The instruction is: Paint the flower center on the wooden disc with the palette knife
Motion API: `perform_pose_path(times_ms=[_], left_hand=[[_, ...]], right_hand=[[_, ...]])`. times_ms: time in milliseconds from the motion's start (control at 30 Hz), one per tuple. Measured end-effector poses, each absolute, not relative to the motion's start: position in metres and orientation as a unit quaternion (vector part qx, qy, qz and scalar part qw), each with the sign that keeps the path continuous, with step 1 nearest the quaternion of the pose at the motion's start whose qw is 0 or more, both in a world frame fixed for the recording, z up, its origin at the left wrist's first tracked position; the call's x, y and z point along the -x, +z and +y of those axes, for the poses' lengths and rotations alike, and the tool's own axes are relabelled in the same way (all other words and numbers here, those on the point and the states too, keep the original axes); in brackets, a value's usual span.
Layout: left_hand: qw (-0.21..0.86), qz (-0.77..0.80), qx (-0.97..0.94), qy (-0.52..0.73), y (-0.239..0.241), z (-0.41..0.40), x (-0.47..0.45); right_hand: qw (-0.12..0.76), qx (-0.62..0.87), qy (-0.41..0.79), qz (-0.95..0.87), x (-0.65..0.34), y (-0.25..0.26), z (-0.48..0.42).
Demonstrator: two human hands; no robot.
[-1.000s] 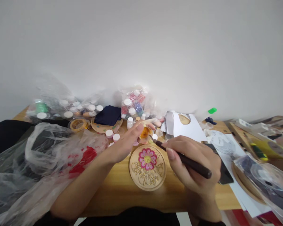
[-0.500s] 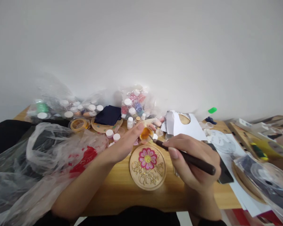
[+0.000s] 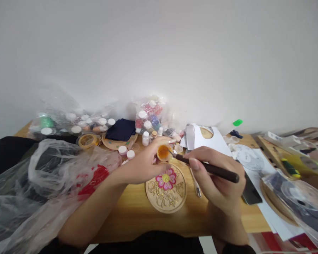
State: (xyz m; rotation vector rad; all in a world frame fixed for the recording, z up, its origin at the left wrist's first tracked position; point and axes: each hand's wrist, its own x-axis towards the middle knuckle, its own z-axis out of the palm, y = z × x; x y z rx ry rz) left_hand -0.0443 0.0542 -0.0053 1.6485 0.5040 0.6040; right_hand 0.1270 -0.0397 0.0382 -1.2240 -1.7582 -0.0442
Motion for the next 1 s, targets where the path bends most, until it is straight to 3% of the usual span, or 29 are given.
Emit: perform_pose_path(times_ms=[333, 667, 1000], left_hand=[[0.568, 0.262, -0.733, 0.269, -0.008, 0.056, 0.040], [0.420, 0.257, -0.795, 0.353, -0.001, 0.057, 0.040], [0.394, 0.272, -0.780, 0.404, -0.002, 0.054, 0.040]], right_hand=[[0.500, 0.488, 0.000, -0.716, -0.131, 0.038, -0.044], [0.503, 0.499, -0.055, -0.704, -0.123, 0.042, -0.053], [0.509, 0.515, -0.075, -0.685, -0.117, 0.042, -0.057]])
